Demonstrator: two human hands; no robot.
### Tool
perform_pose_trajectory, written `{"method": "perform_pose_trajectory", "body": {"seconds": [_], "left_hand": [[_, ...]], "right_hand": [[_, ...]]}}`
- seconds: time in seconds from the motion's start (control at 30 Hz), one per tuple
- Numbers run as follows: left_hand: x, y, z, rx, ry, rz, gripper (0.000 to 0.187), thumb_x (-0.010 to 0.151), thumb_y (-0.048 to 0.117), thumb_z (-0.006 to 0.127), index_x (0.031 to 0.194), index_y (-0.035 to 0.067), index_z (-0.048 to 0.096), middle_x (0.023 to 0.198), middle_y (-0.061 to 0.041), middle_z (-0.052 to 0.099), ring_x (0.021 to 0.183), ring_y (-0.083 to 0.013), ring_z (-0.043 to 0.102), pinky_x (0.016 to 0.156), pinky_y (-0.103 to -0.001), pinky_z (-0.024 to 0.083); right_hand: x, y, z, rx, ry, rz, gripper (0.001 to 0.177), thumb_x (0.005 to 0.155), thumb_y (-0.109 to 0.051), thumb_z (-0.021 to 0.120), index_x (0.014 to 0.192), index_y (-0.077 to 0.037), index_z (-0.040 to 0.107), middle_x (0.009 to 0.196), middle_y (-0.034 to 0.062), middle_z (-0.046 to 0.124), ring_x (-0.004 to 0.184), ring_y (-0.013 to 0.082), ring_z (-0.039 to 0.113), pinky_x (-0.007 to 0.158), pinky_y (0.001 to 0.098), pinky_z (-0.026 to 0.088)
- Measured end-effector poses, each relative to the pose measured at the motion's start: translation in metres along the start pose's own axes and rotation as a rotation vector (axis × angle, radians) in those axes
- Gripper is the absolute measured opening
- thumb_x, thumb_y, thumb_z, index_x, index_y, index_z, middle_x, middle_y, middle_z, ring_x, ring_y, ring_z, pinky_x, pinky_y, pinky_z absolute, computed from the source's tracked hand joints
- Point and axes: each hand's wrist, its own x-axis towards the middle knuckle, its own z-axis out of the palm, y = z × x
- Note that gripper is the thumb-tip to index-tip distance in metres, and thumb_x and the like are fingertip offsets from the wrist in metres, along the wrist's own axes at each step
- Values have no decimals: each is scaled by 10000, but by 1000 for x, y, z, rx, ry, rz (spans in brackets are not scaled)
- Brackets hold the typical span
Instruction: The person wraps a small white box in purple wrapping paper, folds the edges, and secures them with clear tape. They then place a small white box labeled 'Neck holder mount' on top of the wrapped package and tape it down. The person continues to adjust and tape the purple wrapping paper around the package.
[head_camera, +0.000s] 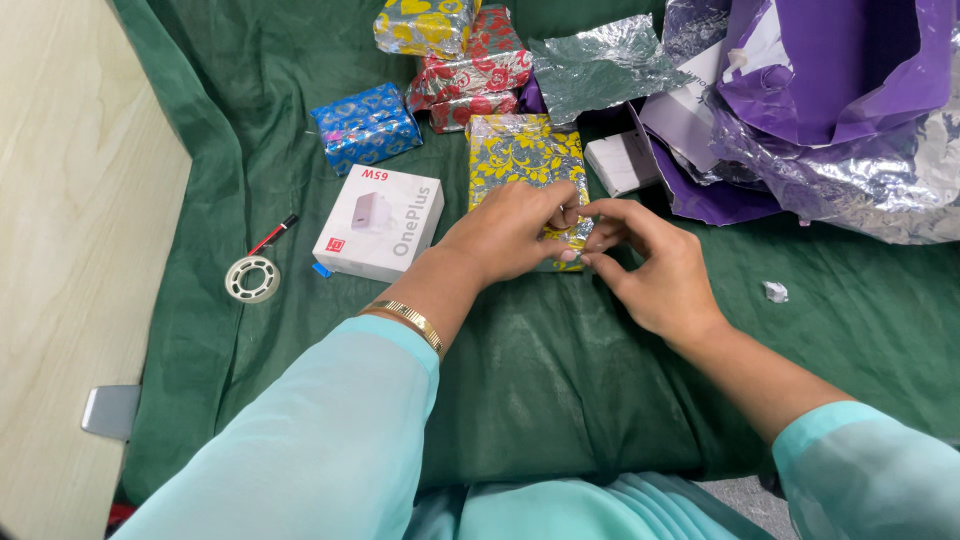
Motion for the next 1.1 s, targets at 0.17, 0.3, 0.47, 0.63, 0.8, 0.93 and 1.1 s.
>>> {"method": "perform_pose_trajectory", "body": {"seconds": [0.17,0.3,0.47,0.63,0.8,0.93,1.1], "left_hand": [[5,-2,-3,-6,-26,21,440,710,237,906,985,62,611,922,-109,772,919,-340,734,763,-463,552],[6,-2,-3,-5,-15,8,459,699,242,913,999,66,613,901,-112,765,908,-337,733,762,-455,553],[5,0,-5,-36,-17,-22,472,683,251,922,1001,82,616,889,-100,767,897,-311,749,772,-429,567],[4,2,-7,-29,-17,-43,508,672,246,931,1019,81,597,905,-105,776,916,-322,742,774,-433,561],[2,2,-7,-30,-3,-53,539,664,250,935,1051,89,596,921,-113,781,932,-326,740,791,-434,561],[4,1,-7,-69,-5,-38,652,673,232,929,1198,94,566,953,-118,775,945,-323,746,802,-424,575],[6,4,-10,-97,-31,-44,625,671,212,942,1145,114,547,982,-94,789,981,-307,761,813,-426,584]], "right_hand": [[6,-4,-4,-109,-30,-5,513,814,49,780,1290,-52,618,996,72,740,941,149,742,893,298,592],[15,-4,-10,-51,-92,91,606,793,37,784,1346,-72,560,985,54,760,955,140,754,888,303,577],[22,-2,-17,-63,-155,165,642,767,35,803,1350,-96,570,928,45,780,950,118,730,942,298,526],[35,8,-24,31,-189,125,620,758,1,845,1322,-77,603,936,31,781,1010,109,692,985,301,498],[41,22,-24,36,-256,308,602,754,-38,843,1314,-116,637,947,9,774,944,85,688,910,292,544],[47,37,-21,15,-248,233,690,700,-63,899,1324,-118,609,1085,-5,679,960,96,607,875,272,524],[58,51,-14,90,-178,418,822,601,-40,949,1329,-147,581,1048,7,569,890,105,563,825,266,537]]}}
